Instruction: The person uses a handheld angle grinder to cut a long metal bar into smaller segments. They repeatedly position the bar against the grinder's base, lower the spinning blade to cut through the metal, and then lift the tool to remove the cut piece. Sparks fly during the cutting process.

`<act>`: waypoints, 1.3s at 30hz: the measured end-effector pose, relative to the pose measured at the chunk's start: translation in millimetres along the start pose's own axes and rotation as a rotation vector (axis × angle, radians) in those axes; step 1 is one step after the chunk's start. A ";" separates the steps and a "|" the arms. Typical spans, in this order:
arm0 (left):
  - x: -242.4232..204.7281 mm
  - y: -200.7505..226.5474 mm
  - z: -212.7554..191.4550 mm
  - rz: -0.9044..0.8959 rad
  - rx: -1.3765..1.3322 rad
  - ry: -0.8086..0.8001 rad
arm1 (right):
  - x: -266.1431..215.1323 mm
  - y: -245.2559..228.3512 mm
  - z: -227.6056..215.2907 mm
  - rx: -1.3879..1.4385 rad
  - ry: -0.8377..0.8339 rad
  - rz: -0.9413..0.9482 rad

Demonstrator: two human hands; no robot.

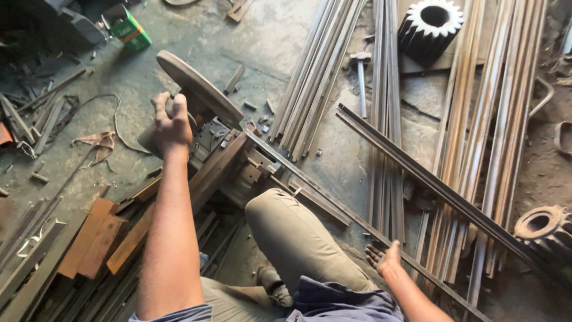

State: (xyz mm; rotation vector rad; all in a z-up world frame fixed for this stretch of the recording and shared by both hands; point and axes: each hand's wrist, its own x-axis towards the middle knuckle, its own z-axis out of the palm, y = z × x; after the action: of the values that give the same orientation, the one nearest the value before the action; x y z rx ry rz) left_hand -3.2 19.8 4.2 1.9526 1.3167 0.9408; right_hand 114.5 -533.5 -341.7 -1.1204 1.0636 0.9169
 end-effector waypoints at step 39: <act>-6.1 8.7 2.9 -0.194 0.149 -0.030 | -318.3 -460.2 183.3 0.223 -0.490 -1.661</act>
State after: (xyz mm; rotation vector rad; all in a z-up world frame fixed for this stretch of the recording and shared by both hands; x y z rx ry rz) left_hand 2.2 11.0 8.0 1.8981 1.5648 0.7354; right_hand 505.5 -463.2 92.9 -1.0668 -0.3238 -0.2921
